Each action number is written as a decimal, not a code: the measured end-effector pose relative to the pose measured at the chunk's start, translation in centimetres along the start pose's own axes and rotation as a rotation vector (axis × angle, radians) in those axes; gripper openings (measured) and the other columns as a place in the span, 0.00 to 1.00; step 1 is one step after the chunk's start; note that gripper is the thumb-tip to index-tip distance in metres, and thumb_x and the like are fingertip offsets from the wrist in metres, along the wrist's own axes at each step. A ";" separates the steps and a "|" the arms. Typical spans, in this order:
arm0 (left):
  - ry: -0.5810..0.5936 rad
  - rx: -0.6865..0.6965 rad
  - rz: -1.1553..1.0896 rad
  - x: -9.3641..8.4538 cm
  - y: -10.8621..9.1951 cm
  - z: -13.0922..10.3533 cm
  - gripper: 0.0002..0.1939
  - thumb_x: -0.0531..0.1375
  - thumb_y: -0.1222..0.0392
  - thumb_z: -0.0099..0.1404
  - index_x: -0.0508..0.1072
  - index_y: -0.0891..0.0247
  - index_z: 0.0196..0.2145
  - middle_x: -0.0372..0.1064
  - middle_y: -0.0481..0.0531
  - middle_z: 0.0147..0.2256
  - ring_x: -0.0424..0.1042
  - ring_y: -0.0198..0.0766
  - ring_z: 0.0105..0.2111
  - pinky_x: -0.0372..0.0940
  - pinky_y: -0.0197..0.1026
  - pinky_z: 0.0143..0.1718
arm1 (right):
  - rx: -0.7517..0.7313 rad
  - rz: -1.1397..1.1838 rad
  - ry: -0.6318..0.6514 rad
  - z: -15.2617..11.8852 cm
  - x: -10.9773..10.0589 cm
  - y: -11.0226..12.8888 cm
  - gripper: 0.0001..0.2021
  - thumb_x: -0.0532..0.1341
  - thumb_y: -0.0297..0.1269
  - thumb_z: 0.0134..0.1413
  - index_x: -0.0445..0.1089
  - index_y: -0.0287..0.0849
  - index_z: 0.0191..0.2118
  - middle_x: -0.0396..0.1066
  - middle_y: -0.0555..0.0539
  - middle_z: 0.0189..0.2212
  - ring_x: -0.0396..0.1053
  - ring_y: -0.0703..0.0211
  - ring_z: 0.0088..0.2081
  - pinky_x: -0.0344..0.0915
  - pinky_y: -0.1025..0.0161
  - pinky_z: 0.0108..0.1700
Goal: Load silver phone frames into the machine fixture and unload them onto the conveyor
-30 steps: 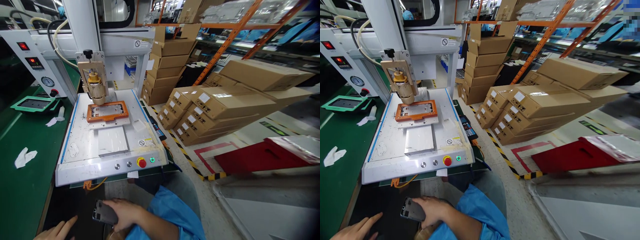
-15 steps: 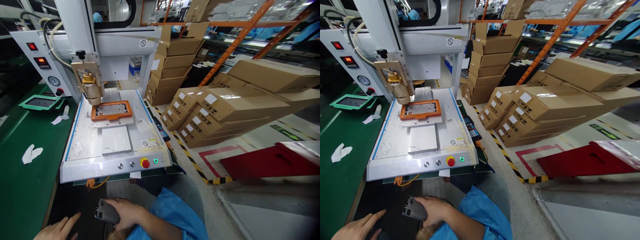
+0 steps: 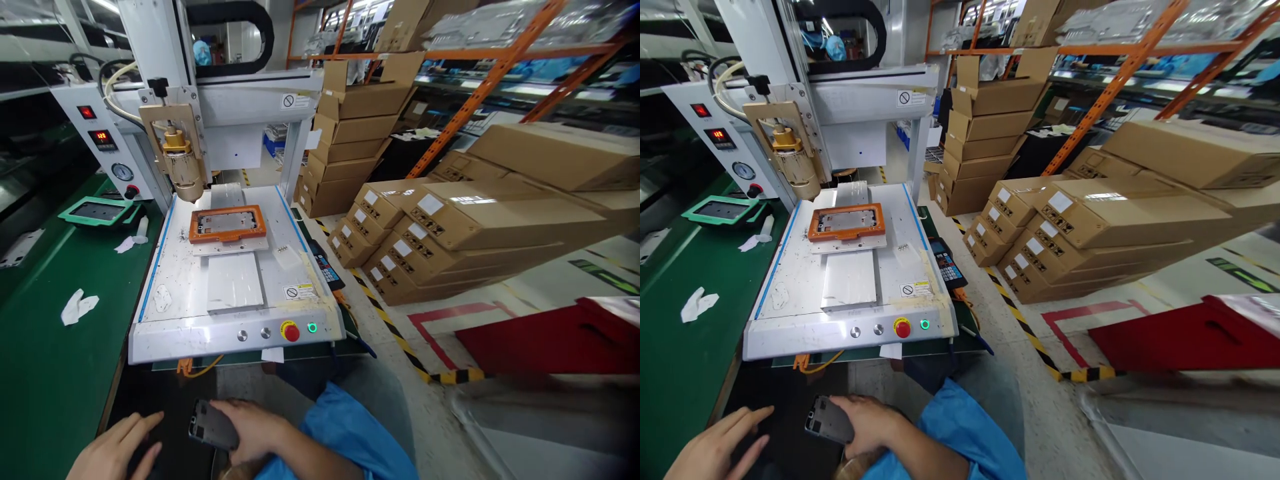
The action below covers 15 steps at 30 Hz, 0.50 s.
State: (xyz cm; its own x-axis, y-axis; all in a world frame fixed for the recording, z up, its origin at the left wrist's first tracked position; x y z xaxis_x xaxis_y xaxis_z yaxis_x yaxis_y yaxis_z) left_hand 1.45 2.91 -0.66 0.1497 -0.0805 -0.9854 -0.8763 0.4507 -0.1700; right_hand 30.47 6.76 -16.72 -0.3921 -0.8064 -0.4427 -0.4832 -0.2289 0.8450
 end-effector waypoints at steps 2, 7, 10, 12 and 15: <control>-0.127 0.030 0.035 -3.2 -1.1 2.8 0.18 0.56 0.49 0.79 0.69 0.48 0.63 0.74 0.49 0.53 0.77 0.45 0.50 0.75 0.46 0.49 | -0.024 0.005 -0.003 0.0 0.0 0.2 0.60 0.78 0.47 0.40 0.46 0.57 0.76 0.63 0.39 0.68 0.67 0.32 0.64 0.65 0.46 0.65; -0.500 0.101 0.093 -11.4 -4.4 14.0 0.13 0.61 0.54 0.77 0.72 0.55 0.56 0.73 0.52 0.49 0.75 0.46 0.47 0.70 0.50 0.50 | 0.035 -0.008 0.017 -0.2 0.5 -0.1 0.64 0.80 0.45 0.36 0.45 0.58 0.77 0.59 0.37 0.71 0.63 0.32 0.68 0.63 0.45 0.67; -0.619 0.228 0.089 -13.6 -6.2 21.5 0.11 0.61 0.56 0.77 0.72 0.61 0.53 0.73 0.55 0.48 0.74 0.47 0.48 0.70 0.49 0.49 | 0.070 -0.011 0.047 -0.5 0.7 -0.3 0.66 0.80 0.40 0.34 0.44 0.60 0.77 0.54 0.37 0.73 0.58 0.30 0.70 0.61 0.44 0.69; -0.608 0.349 0.139 -13.6 -7.3 25.6 0.10 0.61 0.57 0.78 0.72 0.63 0.53 0.72 0.58 0.49 0.73 0.48 0.48 0.70 0.50 0.48 | 0.070 -0.020 0.051 -0.6 0.8 -0.4 0.66 0.80 0.38 0.31 0.45 0.60 0.76 0.56 0.37 0.72 0.59 0.28 0.69 0.61 0.42 0.69; -0.548 0.478 0.240 -12.6 -8.4 29.1 0.08 0.60 0.59 0.78 0.73 0.63 0.50 0.74 0.58 0.45 0.73 0.48 0.44 0.68 0.50 0.43 | 0.055 -0.048 0.033 -0.6 0.9 -0.8 0.65 0.80 0.40 0.30 0.49 0.55 0.76 0.60 0.34 0.70 0.63 0.24 0.67 0.62 0.40 0.68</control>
State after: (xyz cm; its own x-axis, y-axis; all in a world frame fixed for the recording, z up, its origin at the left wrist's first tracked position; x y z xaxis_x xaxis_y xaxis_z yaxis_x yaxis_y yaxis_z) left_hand 20.25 26.00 13.13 0.2955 0.4641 -0.8351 -0.6385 0.7461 0.1888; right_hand 31.01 5.87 -17.62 -0.3421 -0.8128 -0.4716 -0.5438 -0.2381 0.8048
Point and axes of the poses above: each hand's wrist, its own z-axis towards the middle knuckle, its own x-axis out of the palm, y = z × x, the point moved 3 cm from there along z, towards the middle knuckle
